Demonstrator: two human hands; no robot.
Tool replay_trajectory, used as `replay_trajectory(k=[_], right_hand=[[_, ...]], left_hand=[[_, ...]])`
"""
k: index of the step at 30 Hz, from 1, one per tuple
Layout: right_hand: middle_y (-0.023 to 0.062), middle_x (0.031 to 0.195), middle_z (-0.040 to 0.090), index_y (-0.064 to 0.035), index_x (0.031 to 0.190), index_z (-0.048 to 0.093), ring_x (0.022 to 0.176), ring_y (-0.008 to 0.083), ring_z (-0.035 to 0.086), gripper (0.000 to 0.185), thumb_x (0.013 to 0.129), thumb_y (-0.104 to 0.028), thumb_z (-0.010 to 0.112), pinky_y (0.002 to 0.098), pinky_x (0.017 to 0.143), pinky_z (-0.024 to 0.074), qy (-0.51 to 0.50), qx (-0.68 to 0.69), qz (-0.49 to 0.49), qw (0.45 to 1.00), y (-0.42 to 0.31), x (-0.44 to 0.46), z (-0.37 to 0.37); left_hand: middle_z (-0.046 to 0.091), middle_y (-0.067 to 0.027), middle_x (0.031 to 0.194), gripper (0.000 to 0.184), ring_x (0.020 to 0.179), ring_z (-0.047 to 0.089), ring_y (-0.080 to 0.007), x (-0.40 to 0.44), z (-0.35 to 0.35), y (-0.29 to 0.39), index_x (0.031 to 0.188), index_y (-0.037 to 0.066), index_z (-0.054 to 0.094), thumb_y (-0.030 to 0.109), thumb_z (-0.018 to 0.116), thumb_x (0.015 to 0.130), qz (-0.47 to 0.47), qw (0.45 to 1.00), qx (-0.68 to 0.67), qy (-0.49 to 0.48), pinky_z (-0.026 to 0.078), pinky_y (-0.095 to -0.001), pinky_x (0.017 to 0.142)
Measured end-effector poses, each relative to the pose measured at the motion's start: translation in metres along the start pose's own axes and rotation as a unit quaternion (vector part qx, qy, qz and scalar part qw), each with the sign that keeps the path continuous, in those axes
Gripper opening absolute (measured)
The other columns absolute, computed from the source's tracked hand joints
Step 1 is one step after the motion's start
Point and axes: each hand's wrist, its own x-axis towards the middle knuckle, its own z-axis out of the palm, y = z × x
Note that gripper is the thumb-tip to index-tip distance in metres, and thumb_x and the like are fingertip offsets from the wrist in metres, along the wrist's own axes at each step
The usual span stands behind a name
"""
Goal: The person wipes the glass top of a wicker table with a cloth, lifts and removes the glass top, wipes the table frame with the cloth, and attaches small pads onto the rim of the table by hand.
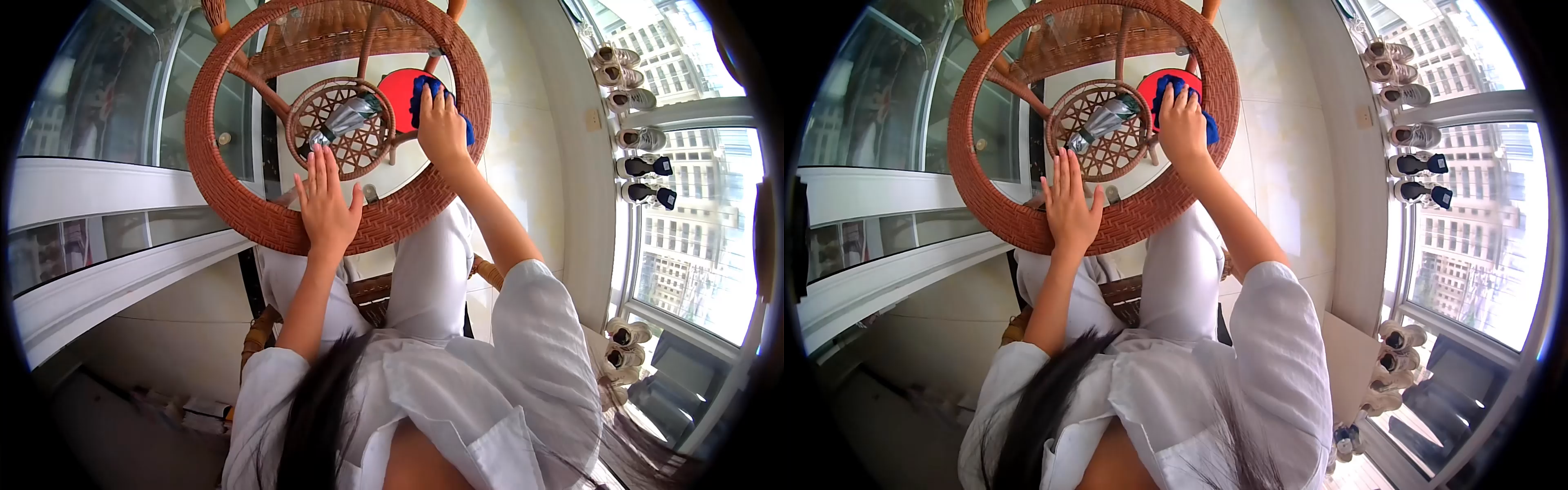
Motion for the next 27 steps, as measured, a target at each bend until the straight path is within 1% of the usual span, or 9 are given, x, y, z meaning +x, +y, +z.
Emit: replay_trajectory(k=[3,5,8,9,12,16,19,23,27], right_hand=[[0.0328,0.122,0.046,0.0096,0.124,0.041,0.109,0.0427,0.051,0.051,0.079,-0.011,0.050,0.0401,0.090,0.0451,-0.040,0.024,0.089,0.995,0.005,0.050,0.017],[0.0335,0.126,0.042,0.0098,0.125,0.039,0.117,0.0439,0.042,0.051,0.081,-0.015,0.048,0.0454,0.100,0.0335,-0.012,0.072,0.111,0.991,0.003,0.077,0.030],[0.0327,0.128,0.040,0.0094,0.127,0.038,0.123,0.0449,0.035,0.052,0.083,-0.018,0.044,0.0468,0.105,0.0243,0.050,0.068,0.151,0.985,-0.011,0.116,0.053],[0.0321,0.130,0.038,0.0089,0.127,0.038,0.125,0.0443,0.032,0.052,0.083,-0.019,0.044,0.0467,0.105,0.0231,0.031,0.051,0.194,0.979,-0.020,0.128,0.058],[0.0318,0.132,0.036,0.0079,0.127,0.039,0.127,0.0431,0.030,0.052,0.084,-0.022,0.043,0.0472,0.107,0.0202,0.033,0.072,0.208,0.975,-0.033,0.159,0.066],[0.0302,0.133,0.036,0.0067,0.127,0.040,0.127,0.0423,0.030,0.052,0.084,-0.022,0.042,0.0464,0.107,0.0193,0.051,0.094,0.196,0.975,-0.060,0.201,0.080],[0.0277,0.134,0.036,0.0031,0.127,0.043,0.128,0.0395,0.031,0.051,0.083,-0.022,0.044,0.0446,0.108,0.0200,0.075,0.174,0.106,0.976,-0.092,0.227,0.095],[0.0238,0.136,0.037,-0.0001,0.127,0.044,0.128,0.0380,0.031,0.049,0.082,-0.019,0.046,0.0434,0.108,0.0206,0.089,0.150,0.112,0.978,-0.131,0.246,0.104],[0.0217,0.137,0.036,-0.0033,0.129,0.042,0.129,0.0374,0.030,0.050,0.083,-0.021,0.045,0.0430,0.108,0.0205,0.071,0.203,0.038,0.976,-0.145,0.248,0.100]], left_hand=[[0.023,-0.0127,0.146,0.069,0.136,0.020,-0.0250,-0.001,-0.001,-0.001,0.141,0.003,0.022,0.034,0.049,0.086,0.002,1.000,-0.008,0.000,0.014,-0.0463,0.109],[0.022,-0.0123,0.146,0.070,0.135,0.021,-0.0245,0.001,-0.005,0.001,0.141,0.004,0.020,0.035,0.049,0.085,-0.009,1.000,-0.013,-0.012,0.014,-0.0469,0.109],[0.020,-0.0141,0.146,0.072,0.136,0.019,-0.0250,0.002,-0.009,0.000,0.141,0.003,0.019,0.034,0.049,0.084,-0.015,0.999,-0.028,-0.030,0.013,-0.0485,0.109],[0.020,-0.0146,0.146,0.072,0.136,0.019,-0.0254,0.003,-0.011,0.001,0.141,0.002,0.019,0.033,0.049,0.083,-0.018,0.998,-0.034,-0.041,0.012,-0.0491,0.109],[0.019,-0.0152,0.147,0.074,0.136,0.018,-0.0261,0.002,-0.012,-0.001,0.141,0.001,0.018,0.033,0.050,0.082,-0.021,0.997,-0.056,-0.051,0.012,-0.0504,0.109],[0.020,-0.0163,0.146,0.075,0.136,0.020,-0.0274,0.004,-0.014,-0.001,0.141,0.000,0.017,0.032,0.051,0.082,-0.023,0.995,-0.075,-0.054,0.012,-0.0508,0.108],[0.020,-0.0170,0.146,0.075,0.136,0.019,-0.0288,0.005,-0.014,-0.002,0.141,0.000,0.016,0.032,0.051,0.082,-0.033,0.994,-0.080,-0.062,0.012,-0.0509,0.108],[0.018,-0.0167,0.147,0.075,0.135,0.019,-0.0292,0.006,-0.018,-0.004,0.141,0.000,0.016,0.032,0.051,0.083,-0.039,0.992,-0.098,-0.072,0.013,-0.0515,0.108],[0.018,-0.0168,0.146,0.076,0.135,0.021,-0.0297,0.006,-0.018,-0.002,0.141,0.000,0.016,0.032,0.052,0.083,-0.038,0.991,-0.107,-0.066,0.015,-0.0518,0.107]])
